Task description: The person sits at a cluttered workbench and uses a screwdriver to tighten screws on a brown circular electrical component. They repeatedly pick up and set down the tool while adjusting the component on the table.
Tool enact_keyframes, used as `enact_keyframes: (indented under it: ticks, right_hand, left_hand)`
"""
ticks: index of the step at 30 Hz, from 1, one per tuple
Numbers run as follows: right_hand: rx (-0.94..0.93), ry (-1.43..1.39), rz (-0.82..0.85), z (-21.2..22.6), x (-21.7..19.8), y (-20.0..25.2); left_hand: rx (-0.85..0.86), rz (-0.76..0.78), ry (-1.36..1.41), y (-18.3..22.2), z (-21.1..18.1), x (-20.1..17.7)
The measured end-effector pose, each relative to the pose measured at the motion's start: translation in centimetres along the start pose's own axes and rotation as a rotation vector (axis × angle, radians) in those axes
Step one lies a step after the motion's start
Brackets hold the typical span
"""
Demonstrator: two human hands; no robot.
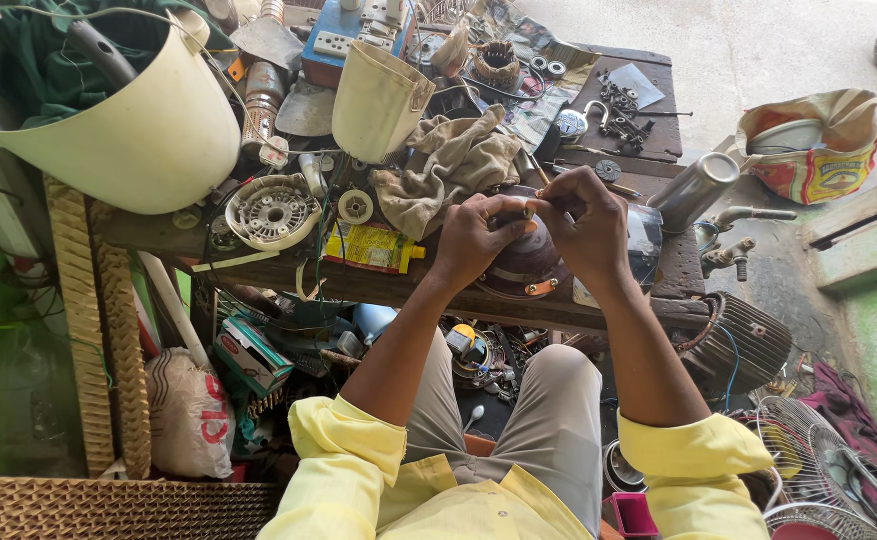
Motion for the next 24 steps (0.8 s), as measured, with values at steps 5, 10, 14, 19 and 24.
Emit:
enact_keyframes:
  ticks: [5,10,14,19,24]
  right_hand:
    - [-0.017,0.039,-0.024,0.2,0.3,0.8]
    - [-0.149,0.159,-0.038,0.7,0.5,0.8]
    - [-0.217,0.177,-0.013,1.0,0.7,1.2]
    - [-0.231,0.185,0.032,2.5,0.5,0.5]
    - [-0.261,0.217,0.037,2.9,0.2,0.3]
  left_hand:
    - [0.029,-0.007,-0.032,0.0,-0.3,-0.1]
    - [-0.005,-0.174,0.009,1.2,0.7,-2.4]
    - [0.120,-0.496,-0.738,3.0,1.2,-6.3]
    - [-0.063,-0.108,-0.758,-0.7,3.4,-6.2]
    - [-0.030,-0.032,-0.295,-9.1,4.4,-6.9]
Point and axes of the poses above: each hand's wrist, its own y-axis away from the middle knuckle, its own x-axis out of the palm, z = x × y, the point moved 3 cm from there along -y, towards the middle knuckle, and after that the axes turned 9 degrees about x, right-handed, at the moved point
